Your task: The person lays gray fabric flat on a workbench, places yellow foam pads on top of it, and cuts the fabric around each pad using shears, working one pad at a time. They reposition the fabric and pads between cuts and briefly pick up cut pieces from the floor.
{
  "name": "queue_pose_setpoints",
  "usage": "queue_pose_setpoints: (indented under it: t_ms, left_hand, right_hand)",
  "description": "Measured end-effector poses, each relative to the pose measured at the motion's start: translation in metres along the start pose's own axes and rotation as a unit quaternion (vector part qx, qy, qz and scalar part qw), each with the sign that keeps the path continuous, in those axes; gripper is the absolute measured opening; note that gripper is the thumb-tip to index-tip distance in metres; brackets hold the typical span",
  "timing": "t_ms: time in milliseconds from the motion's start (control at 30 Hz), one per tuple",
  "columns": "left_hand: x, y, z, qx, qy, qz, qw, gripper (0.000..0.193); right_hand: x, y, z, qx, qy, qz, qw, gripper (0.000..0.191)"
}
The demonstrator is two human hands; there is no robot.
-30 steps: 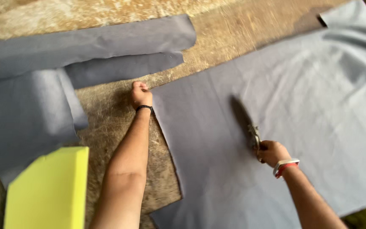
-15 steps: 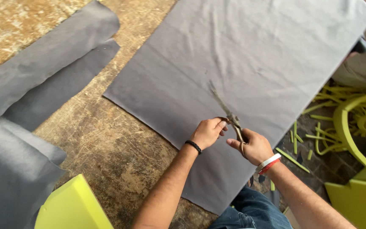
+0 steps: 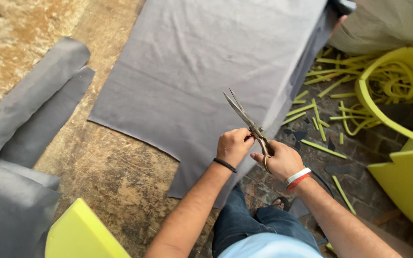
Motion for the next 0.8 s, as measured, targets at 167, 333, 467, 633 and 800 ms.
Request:
queue_pose_setpoints:
  t_ms: [167, 333, 467, 633, 800]
  left_hand:
    - [0.052, -0.032, -0.093, -0.017, -0.041, 0.013, 0.999, 0.016]
    - [0.091, -0.104, -0.186, -0.089, -0.155, 0.082, 0.981, 0.030]
    - [0.126, -0.175, -0.212, -0.153, -0.139, 0.232, 0.950, 0.019]
    - [0.155, -0.200, -0.217, -0.192, -0.178, 0.290, 0.921, 0.010]
    - [0.147, -0.148, -0.190, -0.154, -0.088, 0.259, 0.949, 0.008]
  right_hand:
    - [0.072, 0.026, -0.069, -0.001, 0.001, -0.088, 0.996, 0.047]
    - [0.154, 0.031, -0.146, 0.050, -0.011, -0.147, 0.988, 0.043]
    - [0.204, 0.027, -0.192, 0.037, -0.030, -0.169, 0.985, 0.040]
    - [0.229, 0.015, -0.216, 0.012, -0.051, -0.145, 0.988, 0.043]
    - [0.205, -0.005, -0.190, 0.016, 0.025, -0.114, 0.993, 0.041]
Point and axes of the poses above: each hand's wrist, its own x-axis away from the middle knuckle, its own y-axis out of the back of the hand, z = x × y, the point moved 7 cm from there along -x, towards the middle knuckle, and after that the axes turned 8 degrees about y, right-handed, at the moved point
